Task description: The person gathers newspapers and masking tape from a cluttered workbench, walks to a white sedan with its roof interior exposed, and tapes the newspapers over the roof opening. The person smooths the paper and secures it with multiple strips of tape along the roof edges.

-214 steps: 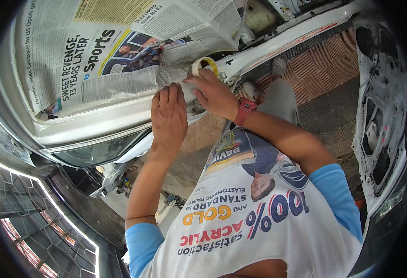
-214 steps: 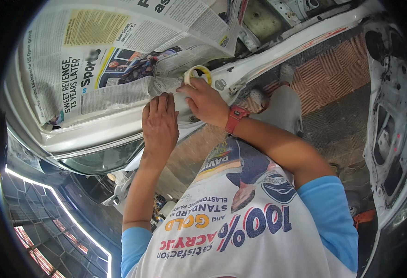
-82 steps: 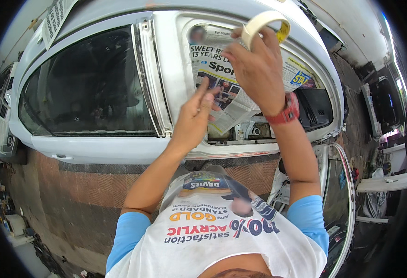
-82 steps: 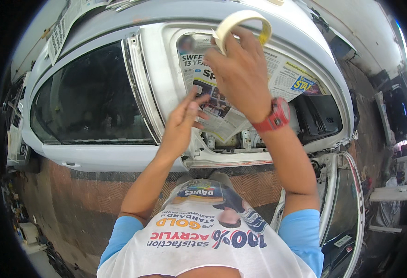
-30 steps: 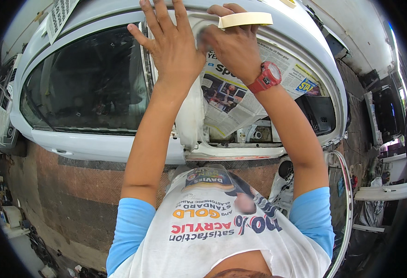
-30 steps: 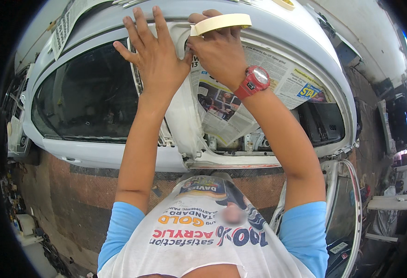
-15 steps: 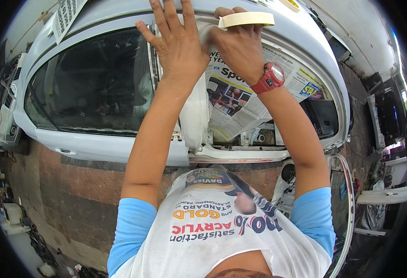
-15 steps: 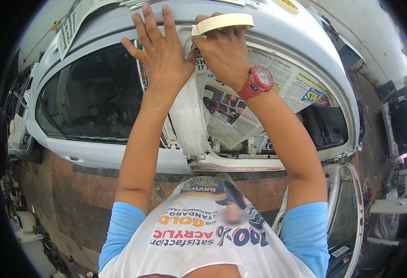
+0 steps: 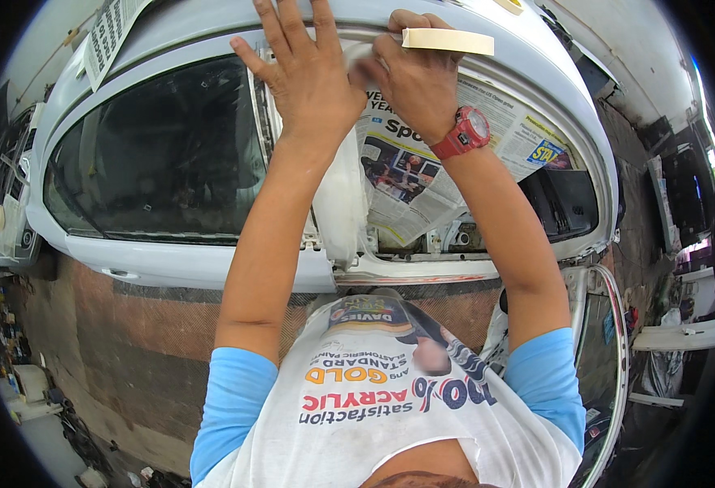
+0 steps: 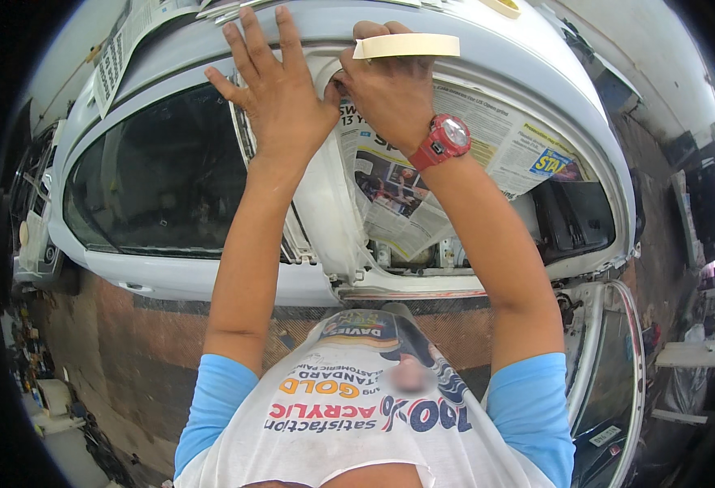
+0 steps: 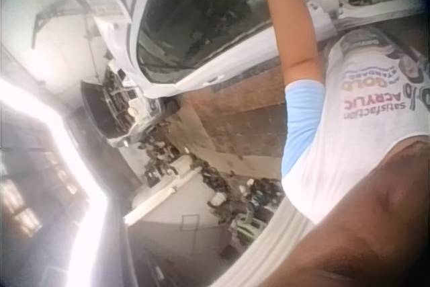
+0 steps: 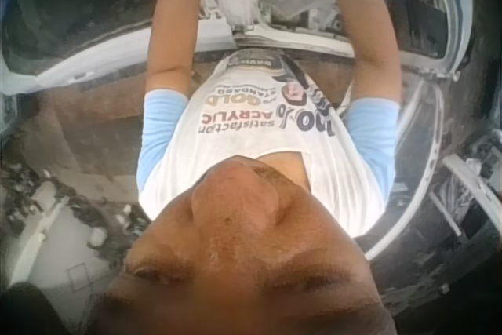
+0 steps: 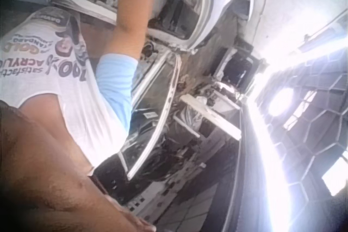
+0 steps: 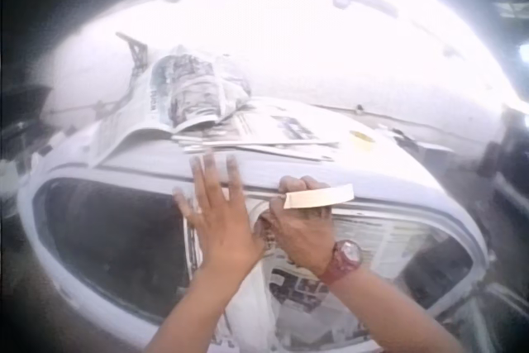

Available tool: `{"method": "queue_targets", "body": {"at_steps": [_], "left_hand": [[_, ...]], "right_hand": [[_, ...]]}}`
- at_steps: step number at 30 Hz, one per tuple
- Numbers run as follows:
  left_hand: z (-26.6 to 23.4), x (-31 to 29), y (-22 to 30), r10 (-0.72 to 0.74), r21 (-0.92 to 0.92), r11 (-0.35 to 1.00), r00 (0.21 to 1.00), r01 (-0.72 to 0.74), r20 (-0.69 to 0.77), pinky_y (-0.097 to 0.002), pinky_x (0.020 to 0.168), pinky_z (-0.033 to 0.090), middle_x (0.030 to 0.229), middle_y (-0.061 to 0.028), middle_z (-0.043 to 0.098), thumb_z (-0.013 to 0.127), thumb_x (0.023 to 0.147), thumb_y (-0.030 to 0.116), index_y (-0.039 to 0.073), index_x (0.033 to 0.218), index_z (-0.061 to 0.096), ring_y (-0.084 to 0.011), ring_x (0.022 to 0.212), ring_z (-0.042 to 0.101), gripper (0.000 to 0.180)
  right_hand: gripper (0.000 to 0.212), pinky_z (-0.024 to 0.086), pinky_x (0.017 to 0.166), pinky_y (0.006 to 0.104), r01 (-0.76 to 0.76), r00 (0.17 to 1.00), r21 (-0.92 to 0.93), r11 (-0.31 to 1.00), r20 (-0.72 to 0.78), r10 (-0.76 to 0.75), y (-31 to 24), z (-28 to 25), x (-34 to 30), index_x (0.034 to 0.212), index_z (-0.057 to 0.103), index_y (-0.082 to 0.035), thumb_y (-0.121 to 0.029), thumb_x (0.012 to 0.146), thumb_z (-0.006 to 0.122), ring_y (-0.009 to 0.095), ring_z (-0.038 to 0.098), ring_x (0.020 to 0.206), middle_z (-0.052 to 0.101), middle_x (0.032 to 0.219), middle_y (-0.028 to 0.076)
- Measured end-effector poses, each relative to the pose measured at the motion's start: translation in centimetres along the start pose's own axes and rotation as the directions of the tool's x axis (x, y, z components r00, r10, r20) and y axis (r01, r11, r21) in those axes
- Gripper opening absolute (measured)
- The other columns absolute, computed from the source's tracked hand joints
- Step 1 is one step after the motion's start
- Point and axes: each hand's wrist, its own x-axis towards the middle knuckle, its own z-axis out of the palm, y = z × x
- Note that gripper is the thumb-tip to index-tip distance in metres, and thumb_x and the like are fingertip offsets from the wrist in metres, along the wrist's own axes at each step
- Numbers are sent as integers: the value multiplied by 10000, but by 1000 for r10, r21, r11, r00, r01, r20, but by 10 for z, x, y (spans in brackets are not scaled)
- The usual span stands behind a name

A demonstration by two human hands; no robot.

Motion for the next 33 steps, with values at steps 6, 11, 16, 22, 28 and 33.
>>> {"method": "queue_targets", "body": {"at_steps": [6,11,16,22,28,33], "left_hand": [[-2,1,-1,53,-30,998,994,-56,-96,-801,1298,27,1866,-261,63,929,827,311,73,1794,191,-460,1736,20,1240],[1,7,-1,80,-38,996,992,-84,-102,-800,1301,12,1867,-257,70,921,814,274,74,1793,203,-454,1739,22,1231],[4,8,1,101,-63,992,988,-109,-118,-800,1301,4,1867,-255,71,920,804,259,89,1794,214,-453,1740,23,1228],[5,8,0,134,-45,989,986,-139,-96,-815,1283,-40,1875,-233,14,914,811,250,103,1806,162,-453,1739,-28,1256],[17,11,-7,223,88,974,953,-209,-204,-837,1246,59,1819,-280,169,898,853,303,112,1763,310,-494,1702,95,1100],[20,5,-15,260,17,965,951,-261,-167,-882,1216,-35,1846,-281,54,893,868,302,138,1801,240,-516,1718,-15,1150]], "right_hand": [[196,389,1111,531,18,992,22,1000,-124,-15,5,1,-10,984,789,-154,-260,869,908,361,505,1303,590,1353,50],[177,402,1070,520,14,979,-7,1000,-202,-15,5,3,-10,870,762,-152,-257,804,888,301,555,1253,609,1349,13],[160,396,1084,508,-39,977,-1,999,-210,38,4,8,-16,905,785,-173,-252,830,902,322,522,1308,605,1382,19],[185,383,1093,489,-67,975,-56,996,-218,53,1,13,-19,935,805,-207,-260,813,934,315,527,1320,616,1388,10],[187,379,1098,475,-108,963,-4,994,-249,104,4,6,-27,943,816,-198,-257,822,947,307,512,1337,616,1414,9],[135,378,1104,524,-109,957,31,994,-266,113,5,10,-30,904,791,-181,-272,862,881,312,510,1350,607,1449,-3]]}}
